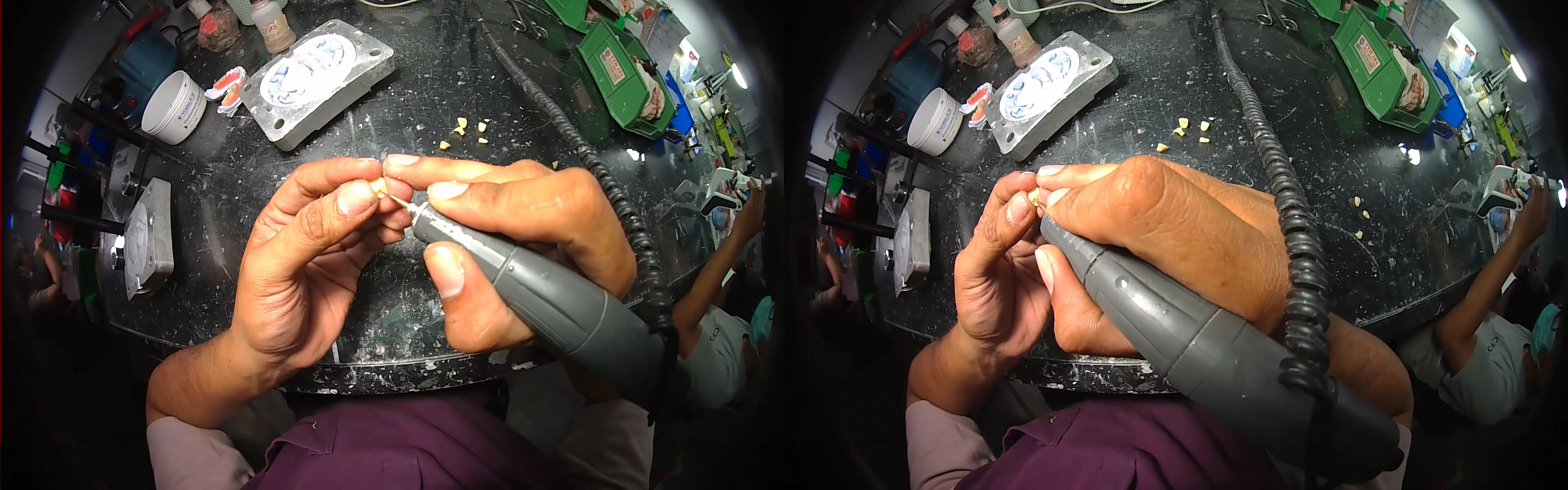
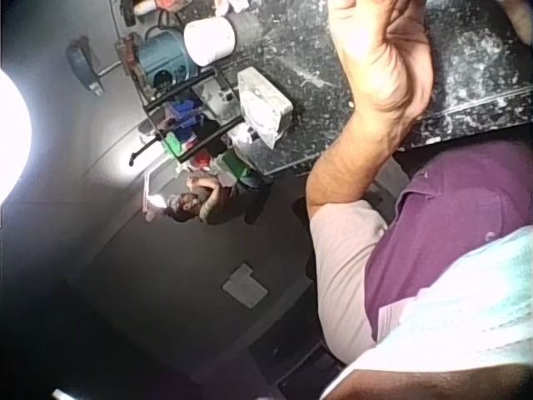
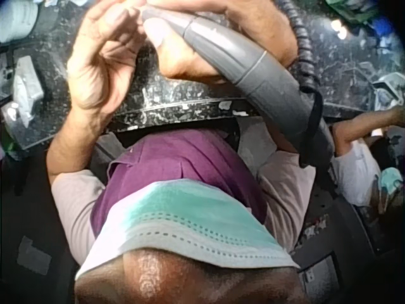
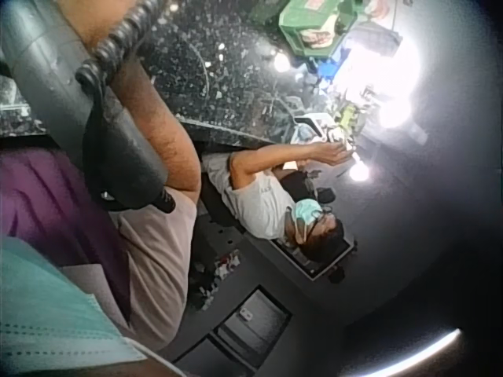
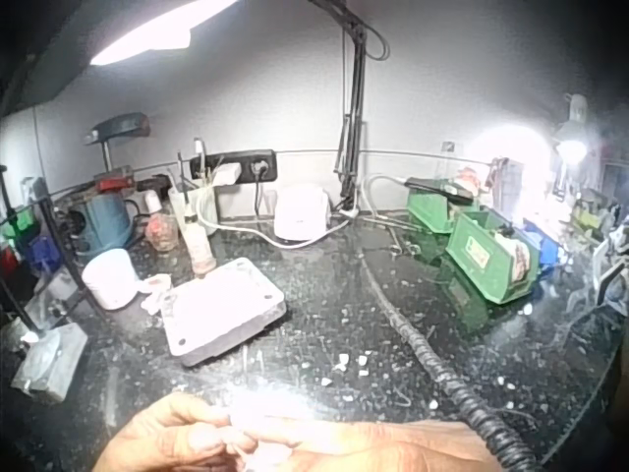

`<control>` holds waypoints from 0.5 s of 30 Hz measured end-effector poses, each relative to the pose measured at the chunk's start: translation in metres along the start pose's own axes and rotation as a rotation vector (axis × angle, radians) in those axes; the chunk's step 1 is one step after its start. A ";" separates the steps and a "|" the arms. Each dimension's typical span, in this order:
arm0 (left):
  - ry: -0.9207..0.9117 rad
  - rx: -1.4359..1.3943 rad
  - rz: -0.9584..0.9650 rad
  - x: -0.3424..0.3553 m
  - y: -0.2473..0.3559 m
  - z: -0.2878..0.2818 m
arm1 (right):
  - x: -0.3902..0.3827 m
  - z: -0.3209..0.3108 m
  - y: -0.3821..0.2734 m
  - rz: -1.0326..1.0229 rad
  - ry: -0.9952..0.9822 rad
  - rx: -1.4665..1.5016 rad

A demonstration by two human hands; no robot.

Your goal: The person holds a small dental prosthetic piece and uses a rotary grinding tool to refine its shape and surface.

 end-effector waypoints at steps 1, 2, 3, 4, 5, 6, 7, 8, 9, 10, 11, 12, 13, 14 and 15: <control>-0.001 0.011 -0.001 0.000 0.000 0.000 | 0.000 0.000 0.000 0.001 0.024 0.037; -0.003 0.022 -0.001 0.000 0.000 0.000 | 0.000 0.000 0.000 0.002 0.048 0.074; -0.007 0.020 -0.002 0.000 0.000 -0.001 | 0.000 -0.001 -0.002 0.001 0.048 0.070; -0.005 0.019 -0.015 0.000 0.000 -0.002 | 0.003 -0.002 -0.003 0.002 0.003 0.042; -0.003 0.016 -0.028 0.000 0.000 -0.002 | 0.005 -0.004 -0.004 0.003 -0.042 0.013; -0.002 0.017 -0.028 0.000 0.000 -0.003 | 0.008 -0.006 -0.005 0.005 -0.087 -0.016; 0.002 0.031 -0.022 0.000 0.000 -0.003 | 0.010 -0.007 -0.006 0.006 -0.131 -0.043; 0.007 0.044 -0.015 0.000 -0.001 -0.004 | 0.010 -0.007 -0.005 0.008 -0.176 -0.070; 0.011 0.045 -0.015 0.000 -0.001 -0.005 | 0.009 -0.006 -0.004 0.008 -0.175 -0.066; 0.005 0.033 -0.019 0.000 -0.001 -0.005 | 0.009 -0.005 -0.005 0.007 -0.143 -0.058; 0.000 0.021 -0.023 0.000 -0.002 -0.004 | 0.009 -0.003 -0.005 0.005 -0.110 -0.049; -0.004 0.019 -0.024 0.001 -0.002 -0.004 | 0.008 -0.002 -0.006 0.003 -0.077 -0.041; -0.006 0.017 -0.024 0.001 -0.002 -0.004 | 0.008 -0.001 -0.006 0.000 -0.044 -0.029; -0.009 0.015 -0.023 0.002 -0.002 -0.003 | 0.007 -0.001 -0.006 -0.002 -0.011 -0.018; -0.011 0.014 -0.024 0.001 -0.002 -0.003 | 0.010 -0.004 -0.007 -0.002 -0.011 -0.020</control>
Point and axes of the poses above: each hand's wrist, its own x-axis towards the middle knuckle, its own z-axis out of the palm, y = z × x, the point moved 3 cm from there along x, towards the middle knuckle, and after that the axes turned 14 degrees about x, right-handed, at the moved point
